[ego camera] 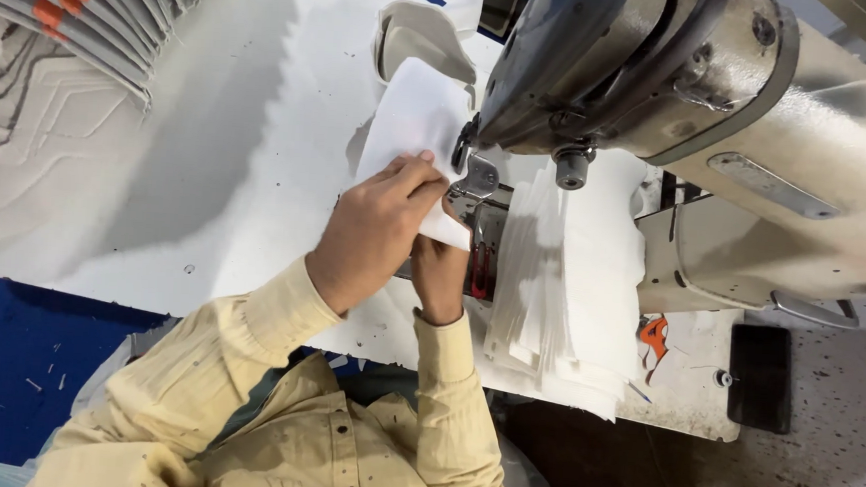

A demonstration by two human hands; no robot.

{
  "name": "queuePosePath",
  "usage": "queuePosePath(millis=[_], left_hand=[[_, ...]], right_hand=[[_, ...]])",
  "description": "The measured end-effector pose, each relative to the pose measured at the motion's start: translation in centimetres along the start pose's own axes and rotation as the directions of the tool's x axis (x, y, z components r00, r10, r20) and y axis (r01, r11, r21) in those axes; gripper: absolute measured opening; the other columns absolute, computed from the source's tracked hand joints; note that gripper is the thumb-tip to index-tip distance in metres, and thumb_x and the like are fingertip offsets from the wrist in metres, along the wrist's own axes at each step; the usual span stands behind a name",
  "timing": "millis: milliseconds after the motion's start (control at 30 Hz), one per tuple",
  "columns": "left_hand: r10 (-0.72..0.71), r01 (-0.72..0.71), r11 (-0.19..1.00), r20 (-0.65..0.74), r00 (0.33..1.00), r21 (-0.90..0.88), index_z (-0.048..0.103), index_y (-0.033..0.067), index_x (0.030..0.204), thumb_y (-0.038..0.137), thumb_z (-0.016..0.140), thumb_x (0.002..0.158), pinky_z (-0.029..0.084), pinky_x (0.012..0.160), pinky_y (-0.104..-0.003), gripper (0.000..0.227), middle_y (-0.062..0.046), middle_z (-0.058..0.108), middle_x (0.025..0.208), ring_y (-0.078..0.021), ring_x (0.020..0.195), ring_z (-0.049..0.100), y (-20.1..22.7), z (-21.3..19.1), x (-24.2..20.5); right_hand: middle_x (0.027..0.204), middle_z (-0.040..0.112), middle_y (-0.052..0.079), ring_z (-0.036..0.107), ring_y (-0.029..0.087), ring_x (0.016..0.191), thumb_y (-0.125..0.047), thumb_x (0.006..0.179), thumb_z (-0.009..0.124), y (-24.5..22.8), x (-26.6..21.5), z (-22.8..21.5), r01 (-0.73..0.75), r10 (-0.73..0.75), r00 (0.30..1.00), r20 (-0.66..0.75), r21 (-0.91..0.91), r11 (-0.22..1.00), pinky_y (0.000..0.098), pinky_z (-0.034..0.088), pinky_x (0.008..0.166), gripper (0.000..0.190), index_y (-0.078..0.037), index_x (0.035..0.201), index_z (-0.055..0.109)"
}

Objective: The person is sewing pieces of shoe uppers using an industrial sewing machine.

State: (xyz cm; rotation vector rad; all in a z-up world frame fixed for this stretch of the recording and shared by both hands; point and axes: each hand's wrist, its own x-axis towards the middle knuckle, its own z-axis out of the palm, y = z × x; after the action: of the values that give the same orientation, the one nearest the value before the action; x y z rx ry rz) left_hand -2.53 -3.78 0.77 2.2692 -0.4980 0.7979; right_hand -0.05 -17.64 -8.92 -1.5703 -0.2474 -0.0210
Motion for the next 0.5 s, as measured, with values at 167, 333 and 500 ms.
queuePosePath(millis=[167, 333, 500], left_hand=[[-0.065, 0.064, 0.997, 0.02, 0.998, 0.049, 0.069, -0.0033, 0.119, -0.003, 0.071, 0.087, 0.057, 0.097, -0.039, 0.032, -0.015, 0.065, 0.122, -0.0324, 0.121, 0.067, 1.1, 0.1, -1.4], [-0.125, 0.111, 0.976, -0.064, 0.99, -0.187, 0.066, -0.0036, 0.114, 0.0, 0.078, 0.074, 0.054, 0.096, -0.045, 0.042, -0.017, 0.064, 0.124, -0.037, 0.117, 0.064, 0.8, -1.1, -2.6], [0.022, -0.029, 0.995, -0.077, 0.997, -0.094, 0.071, 0.001, 0.107, 0.003, 0.079, 0.076, 0.055, 0.101, -0.046, 0.032, -0.014, 0.068, 0.113, -0.0334, 0.115, 0.067, 1.9, -0.5, -2.9]], right_hand=[[0.107, 0.07, 0.006, 0.062, 0.009, 0.091, -0.003, 0.107, 0.063, -0.8, -1.4, -3.2, -0.024, 0.019, 0.996, 0.084, 0.06, 0.998, 0.0238, 0.052, 0.076, 0.028, 0.007, 0.133, 0.064], [0.117, 0.066, 0.008, 0.063, 0.011, 0.102, -0.006, 0.101, 0.069, -5.0, -3.7, -3.8, -0.116, 0.101, 0.988, 0.119, 0.125, 0.985, 0.0287, 0.055, 0.085, 0.034, 0.004, 0.132, 0.061], [0.114, 0.069, 0.006, 0.067, 0.013, 0.104, -0.003, 0.093, 0.069, -3.3, -3.9, -5.4, -0.023, 0.013, 0.997, 0.082, 0.115, 0.993, 0.0286, 0.057, 0.088, 0.035, 0.003, 0.126, 0.06]])
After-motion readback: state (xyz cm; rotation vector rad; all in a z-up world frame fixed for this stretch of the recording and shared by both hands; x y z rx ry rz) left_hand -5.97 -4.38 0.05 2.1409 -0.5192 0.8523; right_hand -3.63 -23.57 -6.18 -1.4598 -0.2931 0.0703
